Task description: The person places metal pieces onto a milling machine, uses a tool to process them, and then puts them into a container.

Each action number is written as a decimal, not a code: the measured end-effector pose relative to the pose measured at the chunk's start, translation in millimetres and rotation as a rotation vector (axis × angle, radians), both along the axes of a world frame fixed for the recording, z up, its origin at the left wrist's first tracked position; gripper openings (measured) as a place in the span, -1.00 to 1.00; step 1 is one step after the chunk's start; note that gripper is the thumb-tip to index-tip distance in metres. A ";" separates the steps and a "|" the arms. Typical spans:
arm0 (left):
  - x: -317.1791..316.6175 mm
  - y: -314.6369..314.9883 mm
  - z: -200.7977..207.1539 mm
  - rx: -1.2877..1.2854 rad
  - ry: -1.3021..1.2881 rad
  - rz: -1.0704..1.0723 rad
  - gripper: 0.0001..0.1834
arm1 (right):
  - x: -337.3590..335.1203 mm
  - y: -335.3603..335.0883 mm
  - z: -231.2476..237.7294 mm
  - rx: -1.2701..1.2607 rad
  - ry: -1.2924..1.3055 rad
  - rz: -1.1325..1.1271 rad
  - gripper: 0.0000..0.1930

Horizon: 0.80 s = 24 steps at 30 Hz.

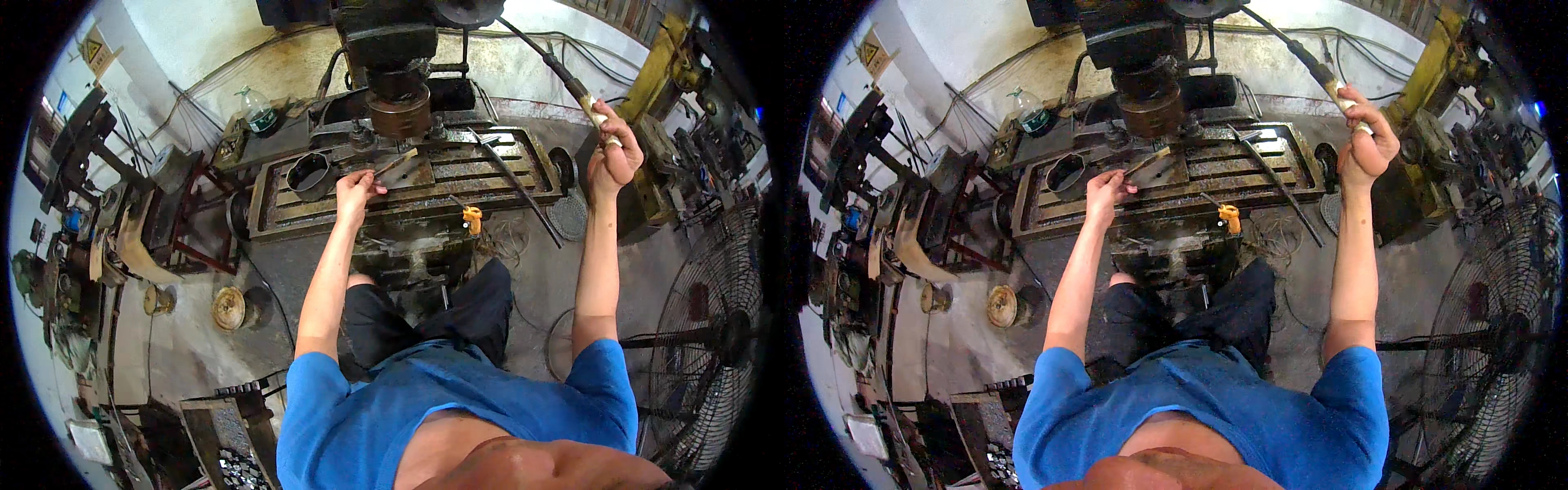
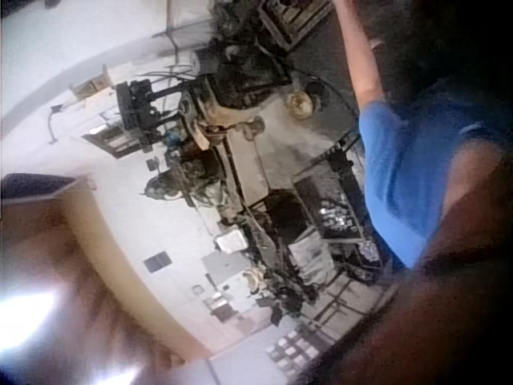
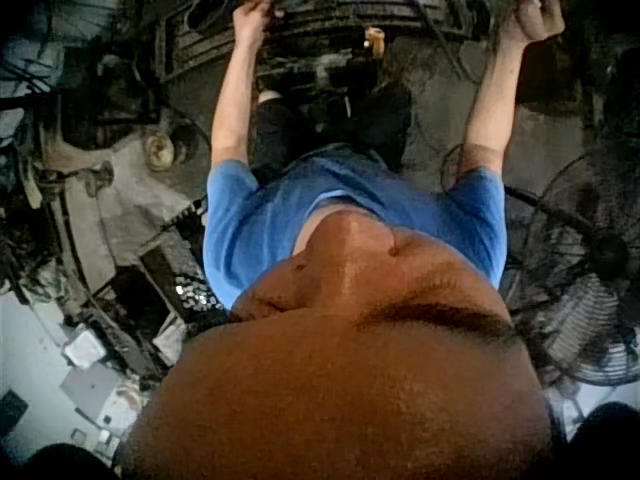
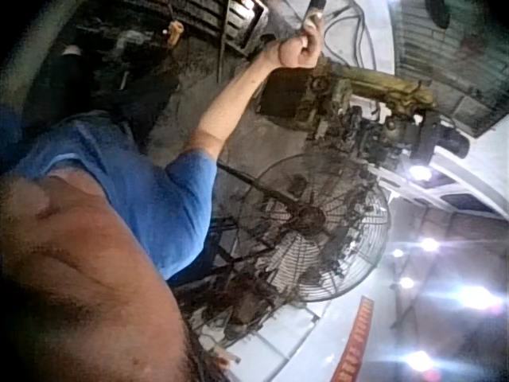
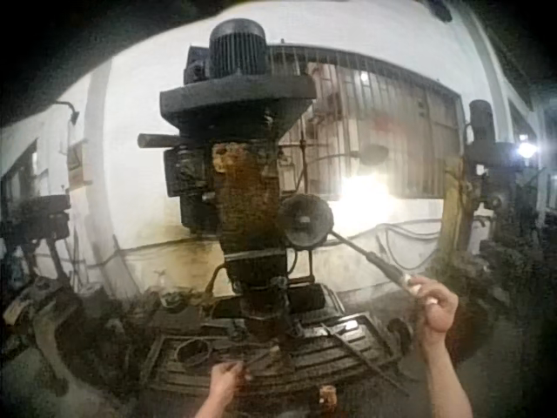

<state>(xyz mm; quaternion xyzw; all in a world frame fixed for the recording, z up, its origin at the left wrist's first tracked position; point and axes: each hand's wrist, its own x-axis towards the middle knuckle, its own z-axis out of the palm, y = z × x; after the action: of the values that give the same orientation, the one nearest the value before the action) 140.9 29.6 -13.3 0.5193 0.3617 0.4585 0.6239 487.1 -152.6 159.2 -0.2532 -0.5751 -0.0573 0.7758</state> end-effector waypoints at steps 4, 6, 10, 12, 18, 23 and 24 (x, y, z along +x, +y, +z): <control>6.3 -0.3 0.3 -0.009 -0.007 0.008 -0.71 | -0.8 2.8 14.7 0.047 -0.044 -0.061 -0.69; 9.1 3.2 -4.4 -0.004 -0.025 0.014 -0.71 | -0.8 5.1 22.6 0.076 -0.076 -0.080 -0.72; 13.5 10.1 -11.0 0.000 -0.034 0.040 -0.72 | 3.5 7.7 35.5 0.081 -0.112 -0.162 -0.78; 14.3 13.5 -13.8 0.007 -0.036 0.058 -0.72 | 6.2 10.9 44.3 0.110 -0.161 -0.158 -0.82; 28.3 21.7 -14.4 0.053 -0.060 0.096 -0.73 | 25.5 10.4 77.0 0.131 -0.283 -0.185 -0.79; 38.6 30.5 -16.2 0.196 0.097 0.182 -0.77 | 40.7 16.2 118.4 0.092 -0.442 -0.178 -0.79; 41.2 30.5 -15.9 0.199 0.124 0.221 -0.77 | 40.7 16.8 127.7 0.086 -0.433 -0.184 -0.77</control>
<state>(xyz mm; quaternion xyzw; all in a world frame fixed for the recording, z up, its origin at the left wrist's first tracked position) 182.1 60.0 -29.3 0.5630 0.4073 0.5247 0.4918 527.7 -135.8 287.0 -0.2531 -0.6995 -0.2051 0.6360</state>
